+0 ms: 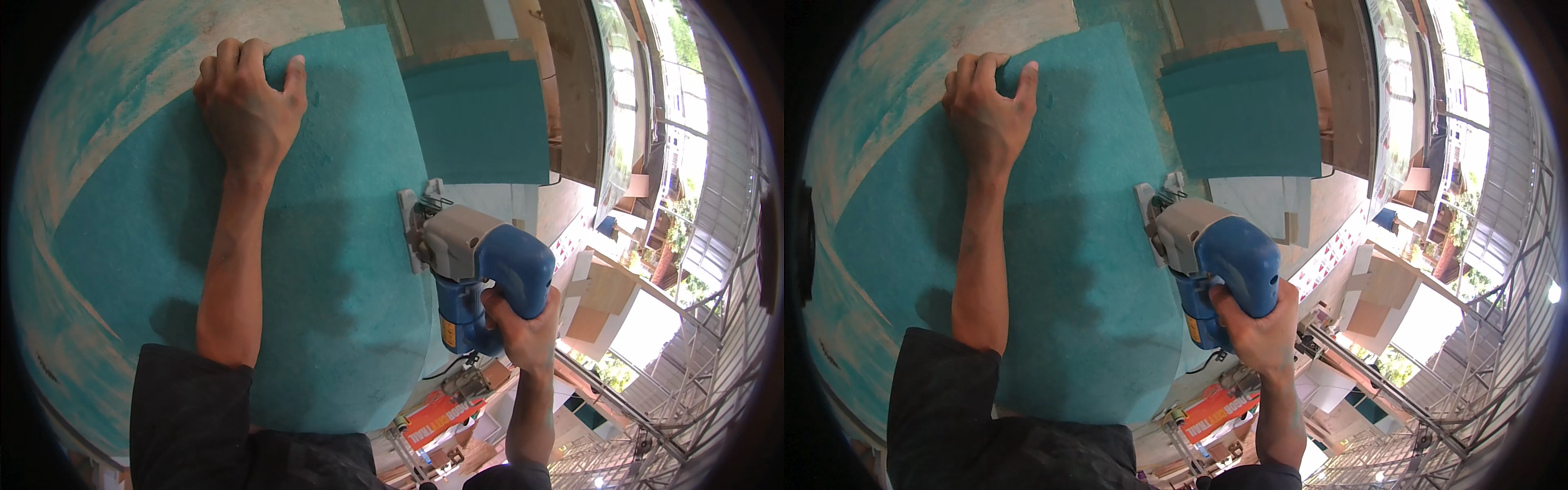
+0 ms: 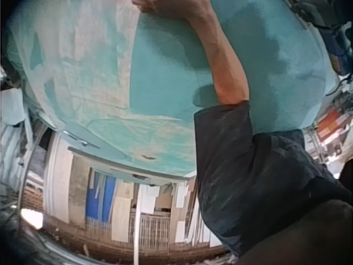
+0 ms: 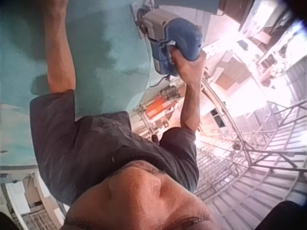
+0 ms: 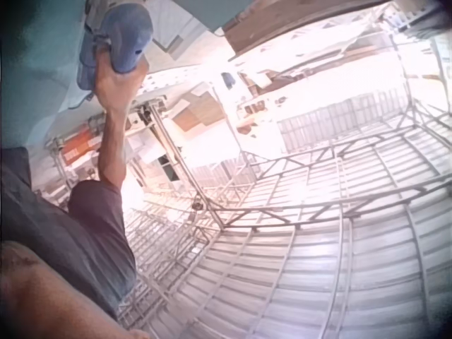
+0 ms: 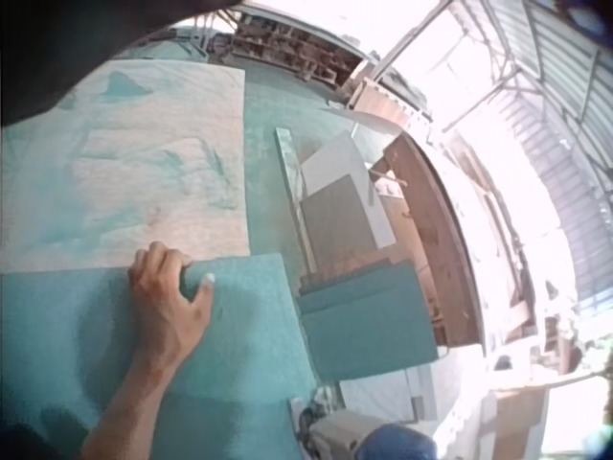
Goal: The person uses a jigsaw to cut along a curved line on a green wood panel, then picks up and moves another square wood panel.
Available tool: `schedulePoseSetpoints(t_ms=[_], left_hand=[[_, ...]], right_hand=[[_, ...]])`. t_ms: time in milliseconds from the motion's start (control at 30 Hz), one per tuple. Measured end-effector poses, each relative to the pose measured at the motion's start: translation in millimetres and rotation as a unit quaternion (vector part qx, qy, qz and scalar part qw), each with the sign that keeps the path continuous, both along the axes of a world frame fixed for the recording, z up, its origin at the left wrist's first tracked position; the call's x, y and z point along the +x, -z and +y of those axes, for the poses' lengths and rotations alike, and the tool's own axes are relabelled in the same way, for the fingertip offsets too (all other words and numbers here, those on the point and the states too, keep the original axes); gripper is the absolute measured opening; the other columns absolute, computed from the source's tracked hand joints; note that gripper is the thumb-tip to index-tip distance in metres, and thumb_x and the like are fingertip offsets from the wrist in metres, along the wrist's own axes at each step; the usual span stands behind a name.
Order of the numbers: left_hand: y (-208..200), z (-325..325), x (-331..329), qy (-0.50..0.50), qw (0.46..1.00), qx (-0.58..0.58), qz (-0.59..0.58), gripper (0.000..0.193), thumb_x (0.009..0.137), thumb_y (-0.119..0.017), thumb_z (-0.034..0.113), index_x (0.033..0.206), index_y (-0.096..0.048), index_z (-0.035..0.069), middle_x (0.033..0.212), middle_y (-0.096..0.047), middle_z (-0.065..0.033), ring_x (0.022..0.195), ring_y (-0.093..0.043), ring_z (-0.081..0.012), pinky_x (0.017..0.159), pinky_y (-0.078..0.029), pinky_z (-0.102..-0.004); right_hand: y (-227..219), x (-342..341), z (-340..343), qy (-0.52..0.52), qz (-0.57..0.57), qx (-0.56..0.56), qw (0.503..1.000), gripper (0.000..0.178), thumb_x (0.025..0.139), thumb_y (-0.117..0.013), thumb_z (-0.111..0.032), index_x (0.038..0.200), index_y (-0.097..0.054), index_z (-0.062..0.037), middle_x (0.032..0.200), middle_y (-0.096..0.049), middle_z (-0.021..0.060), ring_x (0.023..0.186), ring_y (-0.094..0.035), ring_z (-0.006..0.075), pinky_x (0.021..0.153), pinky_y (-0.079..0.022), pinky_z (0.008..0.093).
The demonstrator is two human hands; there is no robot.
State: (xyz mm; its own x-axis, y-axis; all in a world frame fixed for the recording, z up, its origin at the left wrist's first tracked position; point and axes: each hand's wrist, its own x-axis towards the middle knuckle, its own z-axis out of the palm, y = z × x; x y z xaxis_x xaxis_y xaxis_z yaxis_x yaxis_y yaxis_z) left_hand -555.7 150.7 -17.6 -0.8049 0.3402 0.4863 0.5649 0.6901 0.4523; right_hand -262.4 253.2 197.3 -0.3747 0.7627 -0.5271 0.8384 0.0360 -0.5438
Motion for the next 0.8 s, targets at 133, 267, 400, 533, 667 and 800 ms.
schedulePoseSetpoints(t_ms=[133, 267, 400, 533, 667, 800], left_hand=[[-1, 2, -3, -0.002, 1.0, 0.007, 0.019, 0.03, 0.084, -0.08, 0.032, 0.094, -0.067, 0.007, 0.095, -0.059, -0.0054, 0.091, -0.058, -0.0249, 0.087, -0.048, -0.0427], [0, 4, -2, -0.003, 1.0, 0.01, 0.018, 0.03, 0.084, -0.08, 0.032, 0.093, -0.067, 0.007, 0.095, -0.058, -0.0058, 0.09, -0.059, -0.0253, 0.087, -0.048, -0.0428], [0, 6, 2, -0.011, 1.0, 0.004, 0.009, 0.03, 0.084, -0.08, 0.032, 0.093, -0.067, 0.007, 0.095, -0.058, -0.006, 0.091, -0.059, -0.0256, 0.087, -0.048, -0.0427], [0, 8, 2, -0.011, 1.0, 0.01, 0.007, 0.03, 0.084, -0.08, 0.031, 0.093, -0.067, 0.007, 0.095, -0.058, -0.006, 0.091, -0.059, -0.0255, 0.088, -0.048, -0.0427], [2, 6, 3, -0.01, 1.0, 0.009, 0.008, 0.03, 0.084, -0.08, 0.031, 0.093, -0.067, 0.006, 0.095, -0.057, -0.0062, 0.091, -0.058, -0.0253, 0.088, -0.048, -0.043], [0, 5, 3, -0.009, 1.0, 0.013, 0.007, 0.031, 0.084, -0.08, 0.031, 0.094, -0.067, 0.006, 0.095, -0.057, -0.0066, 0.092, -0.058, -0.0256, 0.089, -0.047, -0.0429]], right_hand=[[-2, -7, 2, 0.002, 0.0, -0.003, 1.0, 0.01, 0.085, -0.074, -0.01, 0.081, -0.07, -0.0014, 0.063, -0.064, 0.0002, 0.055, -0.058, 0.0067, 0.052, -0.045, 0.0246], [1, -7, 7, -0.005, 0.011, -0.006, 1.0, 0.01, 0.085, -0.074, -0.01, 0.082, -0.07, -0.001, 0.063, -0.065, 0.0009, 0.055, -0.059, 0.0073, 0.052, -0.046, 0.0249], [4, -7, 11, -0.017, 0.013, -0.005, 1.0, 0.01, 0.084, -0.074, -0.01, 0.082, -0.07, -0.0008, 0.064, -0.065, 0.0016, 0.055, -0.059, 0.0078, 0.052, -0.046, 0.0253], [5, -9, 14, -0.017, 0.012, 0.001, 1.0, 0.011, 0.084, -0.074, -0.01, 0.082, -0.07, -0.0007, 0.064, -0.066, 0.0021, 0.054, -0.06, 0.0084, 0.052, -0.046, 0.0256], [5, -14, 15, -0.022, 0.013, -0.003, 1.0, 0.01, 0.084, -0.074, -0.01, 0.083, -0.07, -0.0006, 0.065, -0.066, 0.0023, 0.055, -0.06, 0.0089, 0.053, -0.046, 0.0256], [4, -18, 17, -0.033, 0.011, -0.001, 0.999, 0.009, 0.083, -0.073, -0.008, 0.083, -0.069, 0.0004, 0.065, -0.064, 0.0038, 0.054, -0.059, 0.0108, 0.053, -0.046, 0.0266]])
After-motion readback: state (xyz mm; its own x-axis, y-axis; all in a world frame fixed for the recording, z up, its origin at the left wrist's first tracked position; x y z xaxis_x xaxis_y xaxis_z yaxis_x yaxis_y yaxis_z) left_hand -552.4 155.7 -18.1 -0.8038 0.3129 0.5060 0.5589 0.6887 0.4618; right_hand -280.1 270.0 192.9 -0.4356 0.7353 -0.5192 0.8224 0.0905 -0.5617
